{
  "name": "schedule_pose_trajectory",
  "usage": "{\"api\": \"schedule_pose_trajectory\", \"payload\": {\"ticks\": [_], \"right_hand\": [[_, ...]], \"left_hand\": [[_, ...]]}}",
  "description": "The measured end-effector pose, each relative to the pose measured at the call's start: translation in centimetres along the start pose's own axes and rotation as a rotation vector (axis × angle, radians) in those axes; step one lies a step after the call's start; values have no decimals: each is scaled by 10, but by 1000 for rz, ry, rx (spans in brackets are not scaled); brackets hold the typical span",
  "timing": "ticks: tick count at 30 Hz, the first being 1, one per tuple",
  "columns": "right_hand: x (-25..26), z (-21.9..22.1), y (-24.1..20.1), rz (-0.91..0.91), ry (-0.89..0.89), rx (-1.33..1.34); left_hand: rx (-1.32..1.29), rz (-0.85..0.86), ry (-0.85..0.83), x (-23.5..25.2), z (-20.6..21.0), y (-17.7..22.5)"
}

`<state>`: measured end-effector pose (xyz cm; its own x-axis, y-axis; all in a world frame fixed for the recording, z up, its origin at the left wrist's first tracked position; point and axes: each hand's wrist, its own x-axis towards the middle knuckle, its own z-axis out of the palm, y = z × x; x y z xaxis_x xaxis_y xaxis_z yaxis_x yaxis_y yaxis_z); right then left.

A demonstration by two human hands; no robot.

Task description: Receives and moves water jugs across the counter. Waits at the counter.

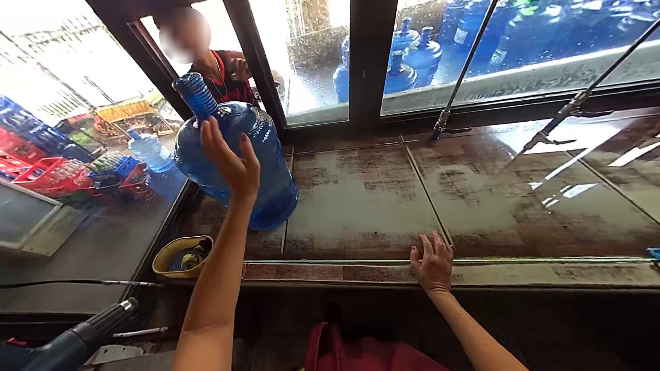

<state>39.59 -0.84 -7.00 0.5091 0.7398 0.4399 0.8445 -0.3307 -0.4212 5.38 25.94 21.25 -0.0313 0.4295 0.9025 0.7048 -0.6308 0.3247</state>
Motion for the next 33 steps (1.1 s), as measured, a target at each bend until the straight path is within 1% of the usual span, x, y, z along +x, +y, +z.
{"api": "schedule_pose_trajectory", "payload": {"ticks": [2, 6, 13, 17, 21, 27, 33], "right_hand": [[0, -2, -1, 4, -3, -1], [-1, 0, 2, -5, -3, -3], [-1, 0, 2, 5, -27, -12], [-1, -1, 0, 12, -21, -27], [-1, -1, 0, 24, -30, -19], [0, -2, -1, 29, -37, -31], [-1, -3, -2, 33, -45, -33]], "left_hand": [[27, 32, -139, -32, -11, 12], [-53, 79, -238, -99, -10, 27], [-150, -42, -470, -213, -7, 66], [-183, -65, -512, -265, -5, 74], [-118, -71, -534, -291, -8, 63], [-42, -101, -531, -308, -17, 41], [-22, -114, -537, -327, -23, 33]]}}
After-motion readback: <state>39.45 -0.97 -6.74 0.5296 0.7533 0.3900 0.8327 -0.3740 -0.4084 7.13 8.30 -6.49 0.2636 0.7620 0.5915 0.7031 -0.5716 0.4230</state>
